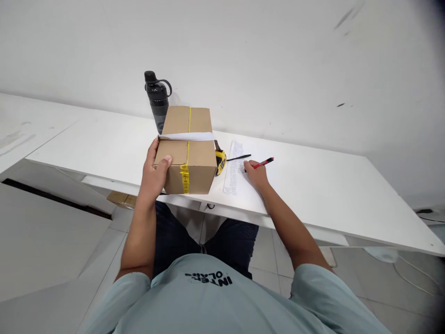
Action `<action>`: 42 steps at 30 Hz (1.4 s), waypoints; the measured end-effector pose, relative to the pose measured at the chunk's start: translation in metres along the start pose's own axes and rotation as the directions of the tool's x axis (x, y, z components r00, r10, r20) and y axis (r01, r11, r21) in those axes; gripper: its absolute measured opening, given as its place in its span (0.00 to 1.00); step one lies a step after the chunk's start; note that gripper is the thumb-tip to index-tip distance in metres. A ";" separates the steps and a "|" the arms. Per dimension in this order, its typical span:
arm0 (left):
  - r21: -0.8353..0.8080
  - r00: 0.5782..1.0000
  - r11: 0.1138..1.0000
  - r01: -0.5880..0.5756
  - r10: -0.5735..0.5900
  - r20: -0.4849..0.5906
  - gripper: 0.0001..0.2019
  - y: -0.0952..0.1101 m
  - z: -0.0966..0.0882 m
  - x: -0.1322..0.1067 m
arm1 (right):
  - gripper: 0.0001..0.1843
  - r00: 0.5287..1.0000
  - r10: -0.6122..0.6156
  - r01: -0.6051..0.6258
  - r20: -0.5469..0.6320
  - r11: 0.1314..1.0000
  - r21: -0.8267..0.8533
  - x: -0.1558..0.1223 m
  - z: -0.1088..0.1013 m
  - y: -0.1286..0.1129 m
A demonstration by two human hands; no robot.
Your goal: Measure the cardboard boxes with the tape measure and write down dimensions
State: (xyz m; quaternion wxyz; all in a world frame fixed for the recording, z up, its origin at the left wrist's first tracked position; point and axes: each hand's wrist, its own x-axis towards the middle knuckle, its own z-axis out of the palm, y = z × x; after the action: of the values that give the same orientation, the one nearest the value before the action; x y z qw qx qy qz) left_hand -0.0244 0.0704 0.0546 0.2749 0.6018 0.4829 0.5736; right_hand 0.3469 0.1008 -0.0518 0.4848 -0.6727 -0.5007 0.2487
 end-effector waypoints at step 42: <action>-0.036 0.999 0.999 0.026 -0.027 -0.027 0.33 -0.001 0.001 0.000 | 0.31 0.982 -0.184 0.165 -0.048 0.952 -0.259 0.020 -0.027 -0.009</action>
State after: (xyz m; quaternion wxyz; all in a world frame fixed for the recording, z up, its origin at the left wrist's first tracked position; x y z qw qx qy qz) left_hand -0.0235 0.0706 0.0536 0.2867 0.5824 0.4842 0.5867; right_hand 0.3728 0.1088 -0.0291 0.4323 -0.6907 -0.5683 0.1146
